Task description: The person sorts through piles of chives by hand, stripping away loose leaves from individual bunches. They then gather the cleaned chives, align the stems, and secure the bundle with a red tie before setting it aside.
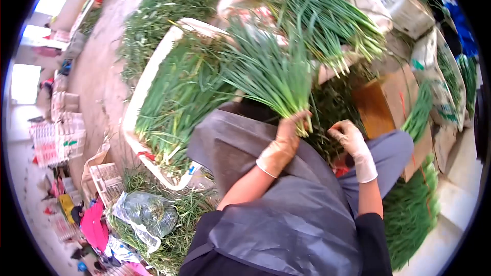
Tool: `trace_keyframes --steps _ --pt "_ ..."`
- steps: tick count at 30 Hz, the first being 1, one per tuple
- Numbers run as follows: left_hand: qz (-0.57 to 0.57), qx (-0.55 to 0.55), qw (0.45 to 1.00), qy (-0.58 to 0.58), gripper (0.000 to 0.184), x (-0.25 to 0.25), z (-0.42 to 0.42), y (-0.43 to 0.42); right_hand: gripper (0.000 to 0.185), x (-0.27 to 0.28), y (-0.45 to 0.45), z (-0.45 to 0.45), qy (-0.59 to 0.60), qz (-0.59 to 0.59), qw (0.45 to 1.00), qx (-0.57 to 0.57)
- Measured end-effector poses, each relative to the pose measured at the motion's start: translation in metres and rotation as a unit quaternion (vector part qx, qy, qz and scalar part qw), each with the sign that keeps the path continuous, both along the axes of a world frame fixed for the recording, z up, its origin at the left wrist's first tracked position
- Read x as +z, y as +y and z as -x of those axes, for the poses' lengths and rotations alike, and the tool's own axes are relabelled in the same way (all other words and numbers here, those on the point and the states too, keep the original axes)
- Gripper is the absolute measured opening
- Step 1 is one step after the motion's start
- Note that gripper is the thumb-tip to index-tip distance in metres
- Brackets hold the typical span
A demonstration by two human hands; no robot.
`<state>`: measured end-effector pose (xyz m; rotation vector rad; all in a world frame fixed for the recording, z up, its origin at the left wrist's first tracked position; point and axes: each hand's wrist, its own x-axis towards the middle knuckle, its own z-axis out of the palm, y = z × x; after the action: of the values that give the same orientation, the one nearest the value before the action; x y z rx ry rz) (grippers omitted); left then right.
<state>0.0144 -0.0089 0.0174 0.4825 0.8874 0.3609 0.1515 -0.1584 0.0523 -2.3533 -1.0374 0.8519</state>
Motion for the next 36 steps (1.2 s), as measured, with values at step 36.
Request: trace_keyframes --steps 36 --pt "-0.188 -0.008 0.976 0.106 0.029 0.007 -0.005 0.005 0.026 0.047 0.016 -0.051 0.363 -0.363 0.817 -0.262"
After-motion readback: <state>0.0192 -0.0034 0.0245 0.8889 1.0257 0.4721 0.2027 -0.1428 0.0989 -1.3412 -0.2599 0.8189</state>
